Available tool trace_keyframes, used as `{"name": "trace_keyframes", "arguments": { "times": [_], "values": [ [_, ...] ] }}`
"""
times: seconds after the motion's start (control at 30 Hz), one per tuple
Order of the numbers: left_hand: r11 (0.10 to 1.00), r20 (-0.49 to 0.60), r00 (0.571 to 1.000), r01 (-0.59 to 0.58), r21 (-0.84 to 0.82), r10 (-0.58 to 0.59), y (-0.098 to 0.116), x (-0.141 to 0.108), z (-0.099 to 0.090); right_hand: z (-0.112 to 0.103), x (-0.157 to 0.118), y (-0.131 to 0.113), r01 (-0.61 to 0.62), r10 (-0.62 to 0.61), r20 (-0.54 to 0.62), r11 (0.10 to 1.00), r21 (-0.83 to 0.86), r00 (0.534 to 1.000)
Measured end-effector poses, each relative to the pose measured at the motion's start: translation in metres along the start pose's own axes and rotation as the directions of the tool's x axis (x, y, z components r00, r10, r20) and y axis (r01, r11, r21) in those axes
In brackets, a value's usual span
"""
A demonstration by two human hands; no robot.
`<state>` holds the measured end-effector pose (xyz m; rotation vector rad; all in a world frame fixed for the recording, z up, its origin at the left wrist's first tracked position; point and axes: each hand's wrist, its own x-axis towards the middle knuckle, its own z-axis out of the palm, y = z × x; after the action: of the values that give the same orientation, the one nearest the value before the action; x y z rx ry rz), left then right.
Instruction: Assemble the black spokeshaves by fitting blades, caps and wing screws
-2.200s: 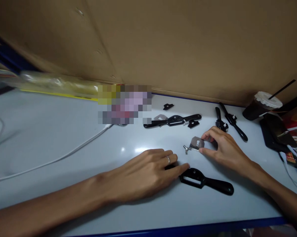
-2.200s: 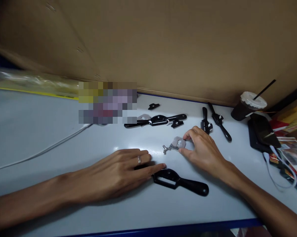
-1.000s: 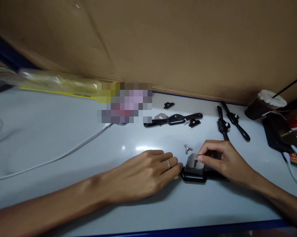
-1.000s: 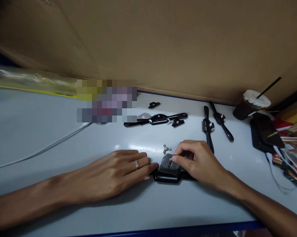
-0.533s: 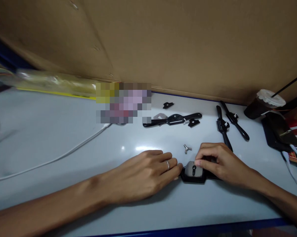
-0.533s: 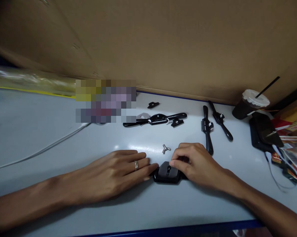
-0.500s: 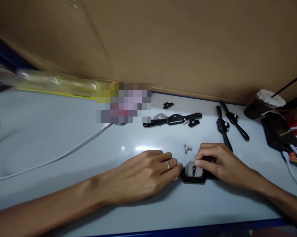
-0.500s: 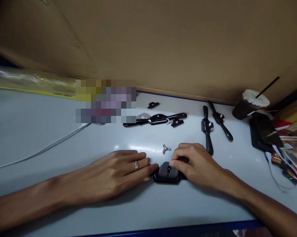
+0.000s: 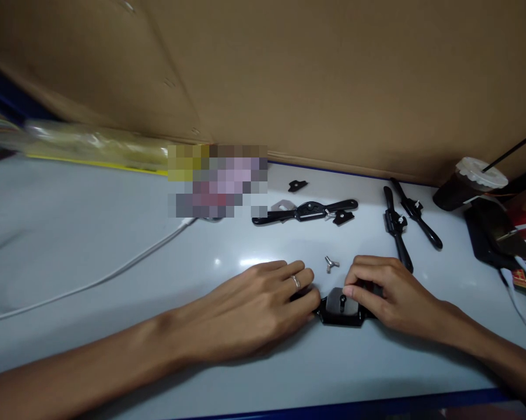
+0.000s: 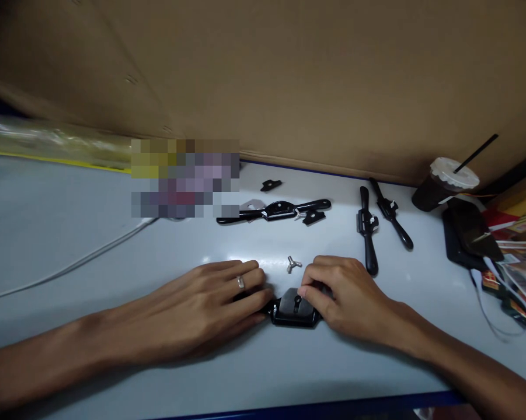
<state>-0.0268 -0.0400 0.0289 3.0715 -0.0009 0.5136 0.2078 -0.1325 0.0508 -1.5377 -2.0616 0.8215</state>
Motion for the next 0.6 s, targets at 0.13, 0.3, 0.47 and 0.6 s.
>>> {"name": "trace_keyframes", "arguments": {
  "times": [0.13,0.3,0.47,0.6],
  "values": [
    [1.0,-0.015,1.0,0.003,-0.004,-0.003,0.001,0.001,0.0,0.0,0.002,0.005,0.039,-0.039,-0.13,0.999,-0.001,0.991],
    [1.0,-0.026,1.0,0.007,0.005,-0.007,0.001,0.0,0.001,0.003,0.006,0.015,0.098,-0.134,-0.151,0.969,-0.225,0.979],
    [1.0,-0.039,0.999,0.009,0.018,-0.008,0.001,0.003,-0.001,-0.001,0.008,0.016,0.109,-0.147,-0.079,0.923,-0.37,0.986],
    [1.0,-0.021,1.0,0.0,0.005,0.0,0.0,0.002,-0.001,-0.006,0.014,0.023,0.079,-0.19,-0.161,0.847,-0.526,0.968]
  ]
}}
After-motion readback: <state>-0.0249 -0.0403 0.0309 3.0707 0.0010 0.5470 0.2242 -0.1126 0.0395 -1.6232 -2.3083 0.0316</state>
